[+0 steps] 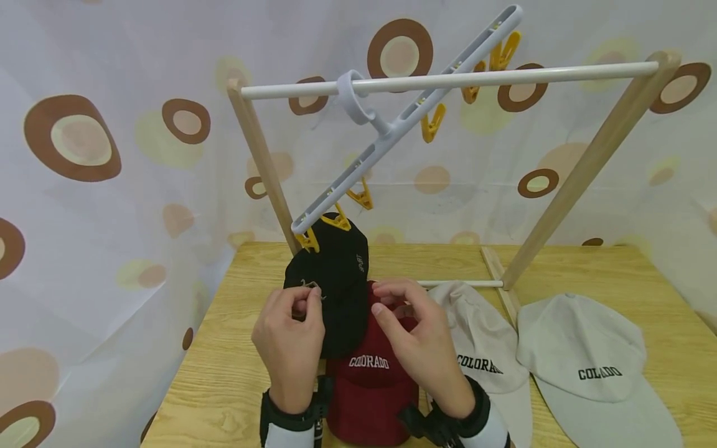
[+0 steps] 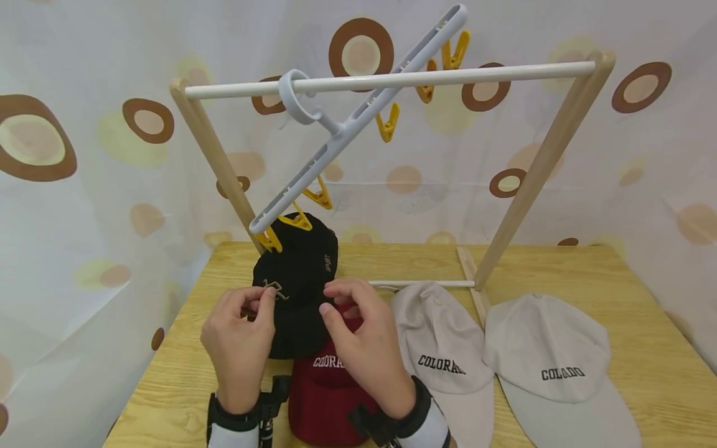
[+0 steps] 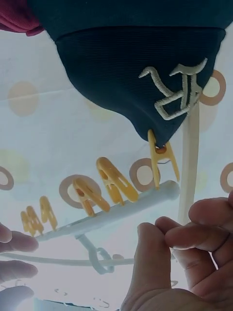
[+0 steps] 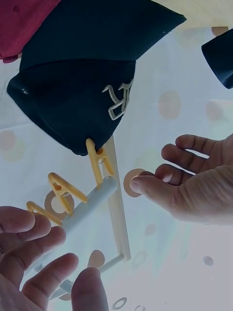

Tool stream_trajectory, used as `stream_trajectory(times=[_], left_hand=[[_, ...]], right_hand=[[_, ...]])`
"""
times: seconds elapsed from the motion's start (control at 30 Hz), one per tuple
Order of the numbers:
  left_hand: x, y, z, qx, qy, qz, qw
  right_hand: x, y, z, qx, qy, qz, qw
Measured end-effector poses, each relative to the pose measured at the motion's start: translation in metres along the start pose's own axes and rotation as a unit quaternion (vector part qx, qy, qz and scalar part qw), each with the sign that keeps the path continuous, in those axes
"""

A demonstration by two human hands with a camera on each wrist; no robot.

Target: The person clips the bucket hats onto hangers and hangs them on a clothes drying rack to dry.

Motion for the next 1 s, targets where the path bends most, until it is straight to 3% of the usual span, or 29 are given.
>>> stream_trajectory(times=[0.37,0.67,0.8,1.0], left_hand=[[-0.009,0.000,-0.006,0.029,0.017,-0.035,0.9988],[-0.023,0.008,-0.021,0.076,0.038,-0.074,0.9937],[-0.029,0.013,-0.031,0.107,0.044,-0.069,0.9909],[-0.034,0.022,-0.044,0.175,0.033,-0.032,0.9834]], right_hand=[[0.001,0.007,0.013,-0.014,0.008,0.006,1.000],[0.003,0.010,0.032,-0.023,0.037,0.006,0.999],[0.004,0.013,0.041,-0.023,0.035,0.008,0.999],[0.004,0.015,0.052,-0.032,0.035,-0.007,0.999]])
Point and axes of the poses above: each hand's wrist, its own y-axis away from the middle knuckle, its own z-axis out of the back of the hand, x = y × z, the point moved 6 cm from there along -y, towards the middle knuckle, and after that the axes turned 11 degrees about -z, right-handed, at the moved point
